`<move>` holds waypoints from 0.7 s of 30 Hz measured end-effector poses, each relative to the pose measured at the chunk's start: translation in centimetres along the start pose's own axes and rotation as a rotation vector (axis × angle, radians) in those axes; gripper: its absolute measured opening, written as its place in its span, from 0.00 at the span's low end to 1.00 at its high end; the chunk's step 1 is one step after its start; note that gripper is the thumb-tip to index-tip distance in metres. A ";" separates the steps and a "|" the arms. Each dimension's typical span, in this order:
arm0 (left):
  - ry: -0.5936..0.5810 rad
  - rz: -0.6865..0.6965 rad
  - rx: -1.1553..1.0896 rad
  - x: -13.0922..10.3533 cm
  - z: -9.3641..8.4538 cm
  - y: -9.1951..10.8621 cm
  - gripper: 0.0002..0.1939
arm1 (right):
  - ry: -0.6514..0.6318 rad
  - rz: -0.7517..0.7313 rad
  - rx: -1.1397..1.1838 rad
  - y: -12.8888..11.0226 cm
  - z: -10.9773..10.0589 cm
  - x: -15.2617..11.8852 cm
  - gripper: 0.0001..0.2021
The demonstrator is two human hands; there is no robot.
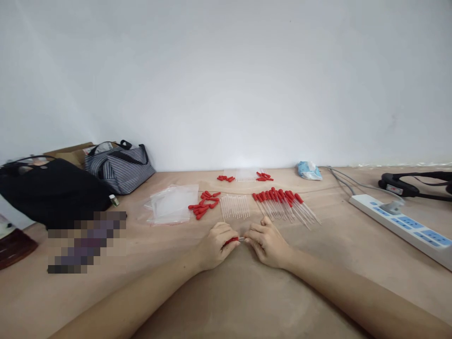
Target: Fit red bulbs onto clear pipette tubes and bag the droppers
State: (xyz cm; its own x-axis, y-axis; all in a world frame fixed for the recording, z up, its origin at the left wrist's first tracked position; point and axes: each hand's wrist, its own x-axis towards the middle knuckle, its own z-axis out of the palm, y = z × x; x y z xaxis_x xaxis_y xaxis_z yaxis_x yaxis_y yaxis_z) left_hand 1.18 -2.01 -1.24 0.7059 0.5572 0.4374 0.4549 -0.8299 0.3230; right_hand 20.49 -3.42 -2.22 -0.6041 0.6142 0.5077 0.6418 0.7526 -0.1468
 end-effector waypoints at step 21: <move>0.056 -0.276 0.093 0.0 -0.7 -1.4 0.07 | 0.129 0.939 -0.299 7.8 -1.5 1.8 0.10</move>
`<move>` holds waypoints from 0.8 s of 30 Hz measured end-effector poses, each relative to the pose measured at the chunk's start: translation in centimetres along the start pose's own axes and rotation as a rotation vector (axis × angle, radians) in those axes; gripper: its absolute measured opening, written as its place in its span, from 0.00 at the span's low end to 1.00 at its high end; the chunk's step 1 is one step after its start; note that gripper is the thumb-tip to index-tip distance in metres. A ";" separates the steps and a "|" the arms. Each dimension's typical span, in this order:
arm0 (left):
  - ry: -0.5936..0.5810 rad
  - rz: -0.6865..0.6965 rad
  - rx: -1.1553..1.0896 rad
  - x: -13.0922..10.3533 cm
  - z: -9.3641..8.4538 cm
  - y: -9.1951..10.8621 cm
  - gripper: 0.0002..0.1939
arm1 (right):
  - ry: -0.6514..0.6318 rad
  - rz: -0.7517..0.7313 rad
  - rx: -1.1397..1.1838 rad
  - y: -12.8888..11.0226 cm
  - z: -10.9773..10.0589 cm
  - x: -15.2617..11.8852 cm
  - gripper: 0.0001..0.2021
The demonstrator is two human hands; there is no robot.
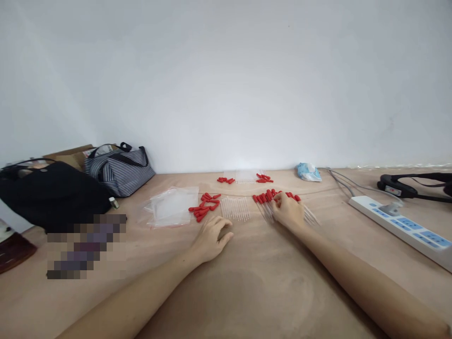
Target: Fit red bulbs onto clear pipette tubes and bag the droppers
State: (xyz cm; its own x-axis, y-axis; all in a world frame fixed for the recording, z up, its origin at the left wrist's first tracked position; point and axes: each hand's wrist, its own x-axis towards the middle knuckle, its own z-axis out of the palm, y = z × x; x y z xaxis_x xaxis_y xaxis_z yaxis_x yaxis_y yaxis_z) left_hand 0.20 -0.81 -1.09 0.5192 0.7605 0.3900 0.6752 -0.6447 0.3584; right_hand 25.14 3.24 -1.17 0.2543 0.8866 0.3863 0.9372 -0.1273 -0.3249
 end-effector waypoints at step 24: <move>0.253 -0.253 0.538 4.1 -0.7 -3.6 0.06 | -0.238 -0.060 -0.113 -7.0 1.6 0.2 0.16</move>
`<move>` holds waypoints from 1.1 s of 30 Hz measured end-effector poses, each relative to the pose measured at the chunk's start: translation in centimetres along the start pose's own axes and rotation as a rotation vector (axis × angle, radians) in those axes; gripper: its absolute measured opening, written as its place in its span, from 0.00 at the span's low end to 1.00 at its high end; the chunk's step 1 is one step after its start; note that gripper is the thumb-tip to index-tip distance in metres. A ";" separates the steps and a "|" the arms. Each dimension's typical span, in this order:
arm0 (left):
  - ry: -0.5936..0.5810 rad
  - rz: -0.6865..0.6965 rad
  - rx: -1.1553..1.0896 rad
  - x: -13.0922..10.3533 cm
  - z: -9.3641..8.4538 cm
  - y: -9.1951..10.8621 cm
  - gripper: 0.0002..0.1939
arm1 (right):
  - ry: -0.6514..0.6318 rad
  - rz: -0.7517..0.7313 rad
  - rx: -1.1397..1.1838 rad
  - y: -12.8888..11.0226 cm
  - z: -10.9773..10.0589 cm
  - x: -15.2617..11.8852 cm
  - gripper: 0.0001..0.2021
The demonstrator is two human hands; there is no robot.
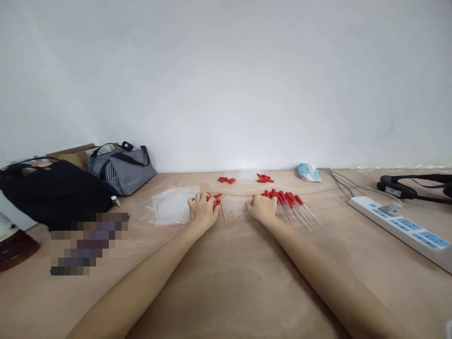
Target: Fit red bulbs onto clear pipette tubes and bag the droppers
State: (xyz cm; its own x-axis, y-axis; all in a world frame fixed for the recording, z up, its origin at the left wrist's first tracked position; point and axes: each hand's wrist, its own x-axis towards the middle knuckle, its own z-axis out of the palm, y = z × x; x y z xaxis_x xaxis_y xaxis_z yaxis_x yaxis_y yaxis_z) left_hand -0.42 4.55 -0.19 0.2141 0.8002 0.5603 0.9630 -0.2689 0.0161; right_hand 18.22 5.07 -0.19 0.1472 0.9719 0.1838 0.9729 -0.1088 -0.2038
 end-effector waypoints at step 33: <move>-0.158 0.376 -0.472 -5.3 -2.0 2.6 0.09 | 0.079 -0.817 0.442 5.1 0.4 -7.5 0.12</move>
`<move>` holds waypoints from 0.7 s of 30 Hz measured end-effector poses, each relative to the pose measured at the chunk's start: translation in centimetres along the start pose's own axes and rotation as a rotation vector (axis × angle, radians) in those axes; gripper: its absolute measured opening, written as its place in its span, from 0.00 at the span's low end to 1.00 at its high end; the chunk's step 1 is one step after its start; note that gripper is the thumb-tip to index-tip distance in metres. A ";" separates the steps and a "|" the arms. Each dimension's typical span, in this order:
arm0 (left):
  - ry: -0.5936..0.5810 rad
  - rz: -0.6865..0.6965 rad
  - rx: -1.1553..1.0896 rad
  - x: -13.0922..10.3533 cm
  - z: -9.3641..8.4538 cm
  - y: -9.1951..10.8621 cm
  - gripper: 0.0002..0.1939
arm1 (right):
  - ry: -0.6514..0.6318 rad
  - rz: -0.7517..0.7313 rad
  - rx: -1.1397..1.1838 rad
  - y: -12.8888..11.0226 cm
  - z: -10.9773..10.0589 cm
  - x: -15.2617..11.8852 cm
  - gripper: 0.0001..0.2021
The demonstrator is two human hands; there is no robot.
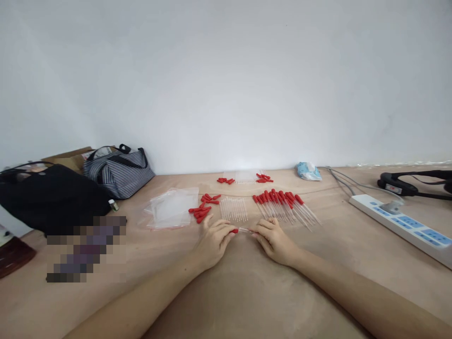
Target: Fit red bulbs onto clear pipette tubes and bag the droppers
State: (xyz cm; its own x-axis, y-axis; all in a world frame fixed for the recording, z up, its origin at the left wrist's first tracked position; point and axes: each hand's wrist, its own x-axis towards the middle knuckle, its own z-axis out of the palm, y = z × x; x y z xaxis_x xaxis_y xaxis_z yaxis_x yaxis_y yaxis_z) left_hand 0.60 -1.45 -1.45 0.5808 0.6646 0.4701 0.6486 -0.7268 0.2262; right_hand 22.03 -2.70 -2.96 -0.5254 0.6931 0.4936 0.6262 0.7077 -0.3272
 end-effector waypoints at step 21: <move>-0.068 0.084 -0.071 -0.3 -0.5 0.5 0.08 | -0.017 -0.263 -0.234 -0.4 -0.6 0.6 0.15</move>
State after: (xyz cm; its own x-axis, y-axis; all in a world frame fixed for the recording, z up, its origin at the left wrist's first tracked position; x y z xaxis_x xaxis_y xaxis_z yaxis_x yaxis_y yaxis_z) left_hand 0.50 -2.09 -1.07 0.6654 0.6090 0.4316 0.5607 -0.7895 0.2495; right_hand 21.81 -2.60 -2.02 -0.6942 0.4952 0.5224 0.5824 0.8129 0.0034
